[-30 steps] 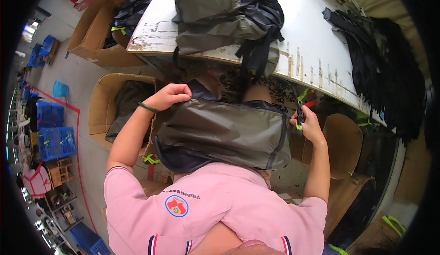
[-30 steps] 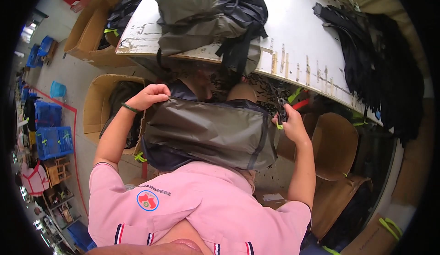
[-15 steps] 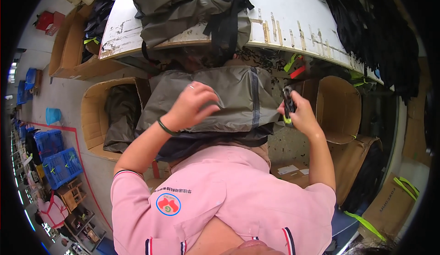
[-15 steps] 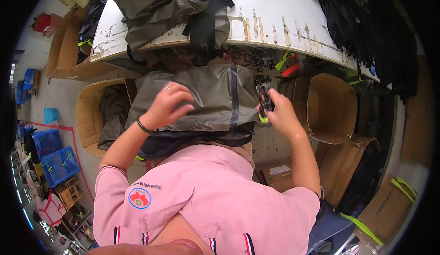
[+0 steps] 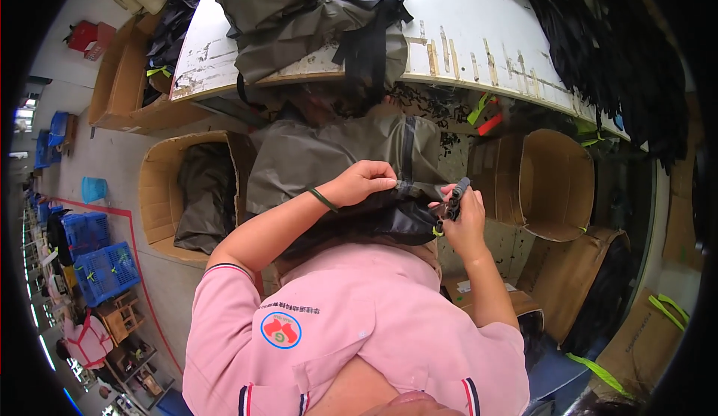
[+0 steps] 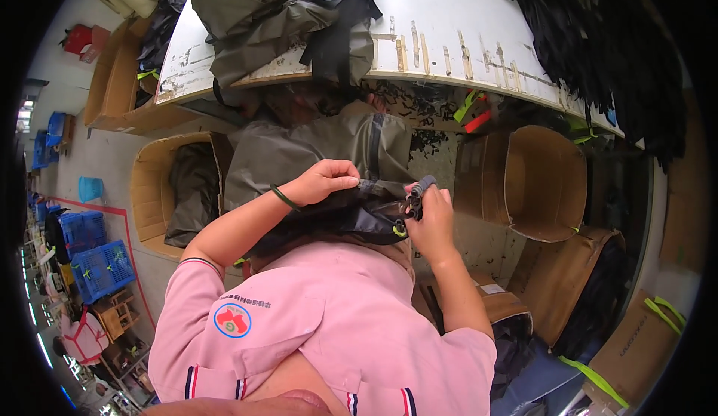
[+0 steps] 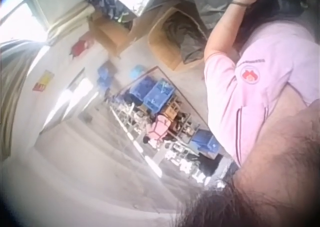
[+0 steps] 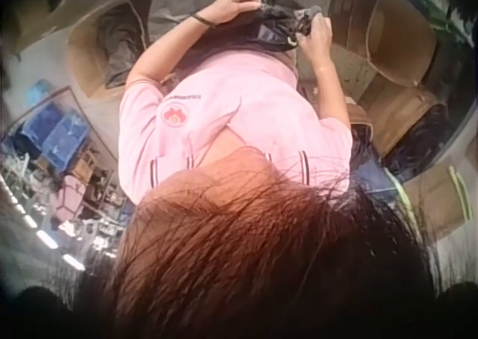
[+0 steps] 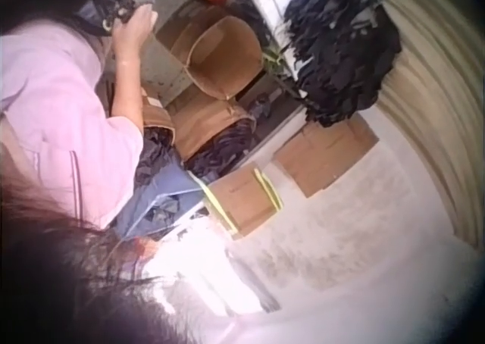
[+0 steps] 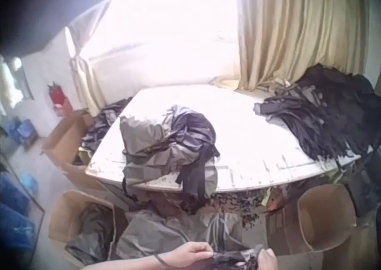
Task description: Trimming excess material or loose threads from olive-green fabric bags using scissors.
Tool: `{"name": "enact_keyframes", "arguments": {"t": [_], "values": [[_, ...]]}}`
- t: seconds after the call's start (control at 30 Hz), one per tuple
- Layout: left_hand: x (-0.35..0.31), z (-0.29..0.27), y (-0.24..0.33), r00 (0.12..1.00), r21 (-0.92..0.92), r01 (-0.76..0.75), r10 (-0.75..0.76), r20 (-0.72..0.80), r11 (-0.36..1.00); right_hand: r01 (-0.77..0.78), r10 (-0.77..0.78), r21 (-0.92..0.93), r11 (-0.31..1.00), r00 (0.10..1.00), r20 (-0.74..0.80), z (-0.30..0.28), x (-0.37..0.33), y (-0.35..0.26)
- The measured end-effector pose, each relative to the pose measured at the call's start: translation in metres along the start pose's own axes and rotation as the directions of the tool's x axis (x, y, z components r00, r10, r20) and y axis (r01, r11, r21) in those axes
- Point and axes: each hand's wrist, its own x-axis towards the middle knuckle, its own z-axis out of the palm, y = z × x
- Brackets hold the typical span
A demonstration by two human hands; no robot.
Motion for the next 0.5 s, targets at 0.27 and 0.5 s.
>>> {"name": "enact_keyframes", "arguments": {"t": [0.27, 0.5], "values": [[-0.006, 0.014, 0.022, 0.998, -0.359, -0.066, 0.062, -0.025, 0.931, 0.203, -0.199, -0.105, 0.973, 0.979, 0.044, 0.017, 0.030, -0.023], [-0.017, 0.015, 0.051, 0.919, 0.523, -0.375, 0.382, 0.100, 0.765, -0.377, 0.164, 0.384, 0.843, 0.860, 0.484, -0.013, 0.049, -0.022]]}}
